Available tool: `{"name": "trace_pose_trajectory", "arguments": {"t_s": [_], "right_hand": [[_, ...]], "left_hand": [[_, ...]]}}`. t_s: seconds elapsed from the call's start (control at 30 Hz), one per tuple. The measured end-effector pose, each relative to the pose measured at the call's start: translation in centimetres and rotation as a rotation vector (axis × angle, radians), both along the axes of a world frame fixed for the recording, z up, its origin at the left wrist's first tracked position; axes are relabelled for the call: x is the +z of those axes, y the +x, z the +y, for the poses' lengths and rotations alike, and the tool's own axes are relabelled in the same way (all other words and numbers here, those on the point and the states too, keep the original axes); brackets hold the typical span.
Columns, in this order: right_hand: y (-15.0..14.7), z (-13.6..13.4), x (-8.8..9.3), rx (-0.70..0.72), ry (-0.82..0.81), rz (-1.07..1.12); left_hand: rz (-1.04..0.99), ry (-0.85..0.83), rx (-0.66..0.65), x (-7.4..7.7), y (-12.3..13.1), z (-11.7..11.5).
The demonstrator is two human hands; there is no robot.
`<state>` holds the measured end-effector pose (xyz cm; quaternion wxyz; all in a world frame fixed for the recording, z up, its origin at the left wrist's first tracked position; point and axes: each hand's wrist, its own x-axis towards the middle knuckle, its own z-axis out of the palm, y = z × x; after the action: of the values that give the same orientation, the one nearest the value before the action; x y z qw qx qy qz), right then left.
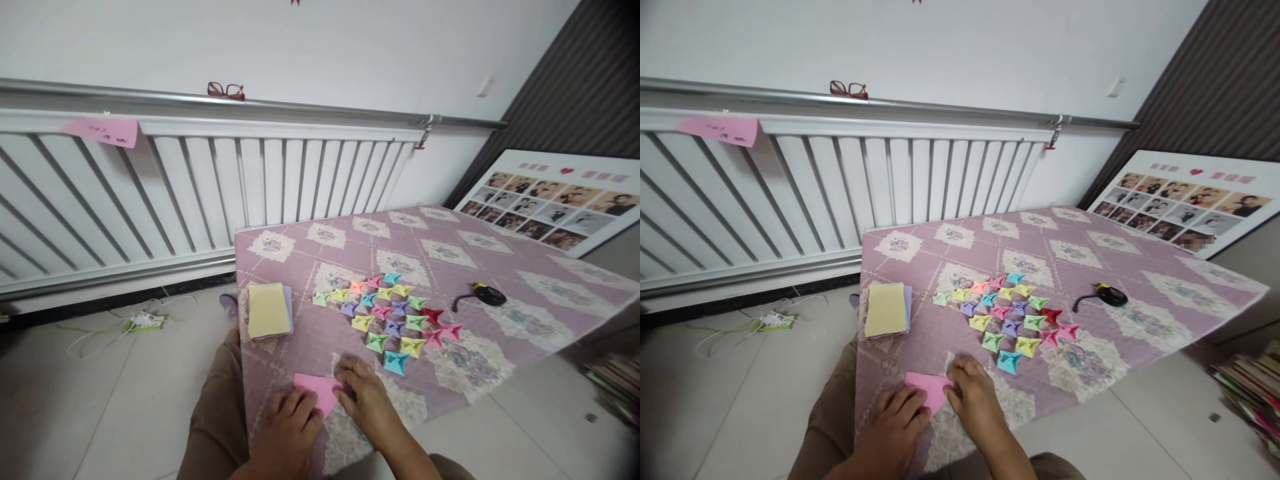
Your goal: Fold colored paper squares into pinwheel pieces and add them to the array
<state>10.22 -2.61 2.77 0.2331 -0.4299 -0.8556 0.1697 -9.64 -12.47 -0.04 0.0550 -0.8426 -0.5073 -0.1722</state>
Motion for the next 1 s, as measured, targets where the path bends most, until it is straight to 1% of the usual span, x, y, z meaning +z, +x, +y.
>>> {"name": "trace_pose_trajectory", "arguments": {"t_s": [0.1, 0.17, 0.43, 0.6, 0.73, 0.87, 0.93, 1.0], "right_hand": [[0.04, 0.04, -0.26, -0.019, 0.014, 0.019], [0.09, 0.09, -0.30, -0.022, 0.010, 0.018], [0.10, 0.23, -0.23, -0.060, -0.049, -0.019], [0.04, 0.30, -0.68, -0.074, -0.045, 0.007], [-0.04, 0.25, -0.68, -0.043, -0.024, 0.020], [-0.02, 0.32, -0.32, 0.026, -0.003, 0.024], [-0.16, 0.48, -0.06, 0.052, -0.014, 0.000], [-0.48, 0.72, 0.25, 0.049, -0.046, -0.043]], "left_hand": [[0.010, -0.013, -0.007, 0.42, -0.02, 0.03], [0.011, -0.032, -0.006, 0.44, 0.00, 0.06], [-0.026, -0.082, 0.010, -0.23, 0.16, -0.03], [-0.016, -0.132, 0.003, 0.32, 0.01, -0.06], [-0.003, -0.145, -0.008, 0.70, -0.06, -0.03], [-0.008, -0.134, 0.002, 0.72, -0.04, -0.02], [-0.012, -0.137, -0.007, 0.74, -0.07, -0.04], [-0.012, -0.140, -0.016, 0.73, -0.12, -0.07]]}}
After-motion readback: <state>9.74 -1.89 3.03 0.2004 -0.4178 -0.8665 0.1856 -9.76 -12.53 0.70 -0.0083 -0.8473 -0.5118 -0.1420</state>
